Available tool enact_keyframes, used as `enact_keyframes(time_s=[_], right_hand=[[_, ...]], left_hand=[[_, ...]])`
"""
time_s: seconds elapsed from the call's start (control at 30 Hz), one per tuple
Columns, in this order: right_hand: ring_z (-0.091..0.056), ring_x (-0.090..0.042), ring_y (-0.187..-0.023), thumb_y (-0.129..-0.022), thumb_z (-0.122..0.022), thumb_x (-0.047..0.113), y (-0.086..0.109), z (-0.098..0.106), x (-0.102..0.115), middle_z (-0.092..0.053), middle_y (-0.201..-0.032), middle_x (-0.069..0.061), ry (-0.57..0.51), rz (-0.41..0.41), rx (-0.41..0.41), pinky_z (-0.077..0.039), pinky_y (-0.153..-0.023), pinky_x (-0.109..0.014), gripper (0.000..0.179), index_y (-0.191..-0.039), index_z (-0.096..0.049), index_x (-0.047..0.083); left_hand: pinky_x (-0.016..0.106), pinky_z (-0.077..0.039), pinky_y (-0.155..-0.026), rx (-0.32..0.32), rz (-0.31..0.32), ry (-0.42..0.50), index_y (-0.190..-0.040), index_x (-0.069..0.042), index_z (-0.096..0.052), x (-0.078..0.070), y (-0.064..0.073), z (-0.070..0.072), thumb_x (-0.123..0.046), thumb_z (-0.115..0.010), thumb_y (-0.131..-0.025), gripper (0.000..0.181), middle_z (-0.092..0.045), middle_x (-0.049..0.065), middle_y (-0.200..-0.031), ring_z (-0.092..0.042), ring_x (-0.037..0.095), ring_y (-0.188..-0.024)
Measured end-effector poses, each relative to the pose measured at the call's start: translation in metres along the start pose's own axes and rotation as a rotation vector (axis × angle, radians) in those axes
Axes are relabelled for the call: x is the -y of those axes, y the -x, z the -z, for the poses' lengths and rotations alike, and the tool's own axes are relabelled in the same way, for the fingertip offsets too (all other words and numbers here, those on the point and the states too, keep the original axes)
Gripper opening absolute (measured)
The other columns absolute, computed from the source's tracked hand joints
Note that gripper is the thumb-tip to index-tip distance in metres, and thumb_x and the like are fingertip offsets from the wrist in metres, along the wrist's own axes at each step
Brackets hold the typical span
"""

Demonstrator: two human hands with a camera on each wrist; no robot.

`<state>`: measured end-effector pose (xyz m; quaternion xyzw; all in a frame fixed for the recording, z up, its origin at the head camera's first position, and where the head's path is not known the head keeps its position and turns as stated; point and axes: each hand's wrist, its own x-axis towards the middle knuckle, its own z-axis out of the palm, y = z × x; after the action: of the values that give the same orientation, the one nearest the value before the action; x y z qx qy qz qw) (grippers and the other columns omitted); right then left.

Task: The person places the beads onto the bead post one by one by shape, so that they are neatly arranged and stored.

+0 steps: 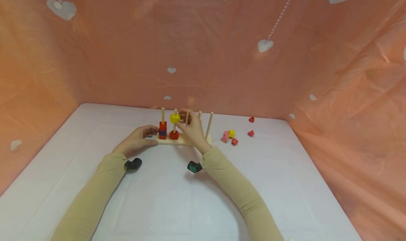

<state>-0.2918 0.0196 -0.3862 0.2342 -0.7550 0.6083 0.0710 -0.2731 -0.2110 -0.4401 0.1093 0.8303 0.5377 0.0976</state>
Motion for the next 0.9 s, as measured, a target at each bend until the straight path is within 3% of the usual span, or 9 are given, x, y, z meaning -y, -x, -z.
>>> enact_keyframes(time_s=[0.27, 0.53, 0.7, 0.9], right_hand=[[-0.060, -0.018, -0.097, -0.087, -0.066, -0.003, 0.017, -0.011, -0.027, -0.062, -0.109, -0.009, -0.068, -0.202, 0.018, -0.051, -0.084, -0.026, 0.029, -0.115, -0.059, 0.000], [-0.059, -0.021, -0.102, -0.088, -0.064, -0.005, 0.021, -0.011, -0.029, -0.060, -0.114, -0.010, -0.084, -0.226, 0.046, -0.050, -0.086, -0.028, 0.032, -0.119, -0.057, 0.000], [-0.056, -0.028, -0.113, -0.086, -0.065, -0.006, 0.023, -0.001, -0.027, -0.054, -0.127, -0.016, -0.028, -0.221, 0.175, -0.047, -0.093, -0.030, 0.053, -0.135, -0.046, -0.001], [-0.044, -0.031, -0.128, -0.085, -0.070, 0.000, 0.035, 0.024, -0.025, -0.044, -0.140, -0.021, 0.073, -0.206, 0.310, -0.034, -0.107, -0.035, 0.073, -0.146, -0.029, -0.002]], left_hand=[[0.051, -0.031, -0.106, 0.004, 0.029, 0.004, -0.134, -0.004, -0.048, -0.001, 0.004, 0.001, -0.015, -0.074, -0.084, 0.058, -0.049, 0.016, -0.135, -0.043, 0.034, -0.122], [0.052, -0.030, -0.106, 0.010, 0.017, 0.007, -0.135, -0.004, -0.047, -0.001, 0.004, 0.002, -0.018, -0.074, -0.085, 0.059, -0.048, 0.017, -0.136, -0.041, 0.034, -0.122], [0.051, -0.031, -0.106, 0.000, 0.023, -0.003, -0.135, -0.003, -0.047, 0.001, 0.004, 0.004, -0.015, -0.073, -0.084, 0.058, -0.049, 0.017, -0.135, -0.043, 0.034, -0.121], [0.049, -0.033, -0.105, 0.005, -0.002, 0.012, -0.134, -0.002, -0.047, 0.000, 0.003, 0.002, -0.015, -0.074, -0.084, 0.058, -0.049, 0.018, -0.134, -0.043, 0.034, -0.119]])
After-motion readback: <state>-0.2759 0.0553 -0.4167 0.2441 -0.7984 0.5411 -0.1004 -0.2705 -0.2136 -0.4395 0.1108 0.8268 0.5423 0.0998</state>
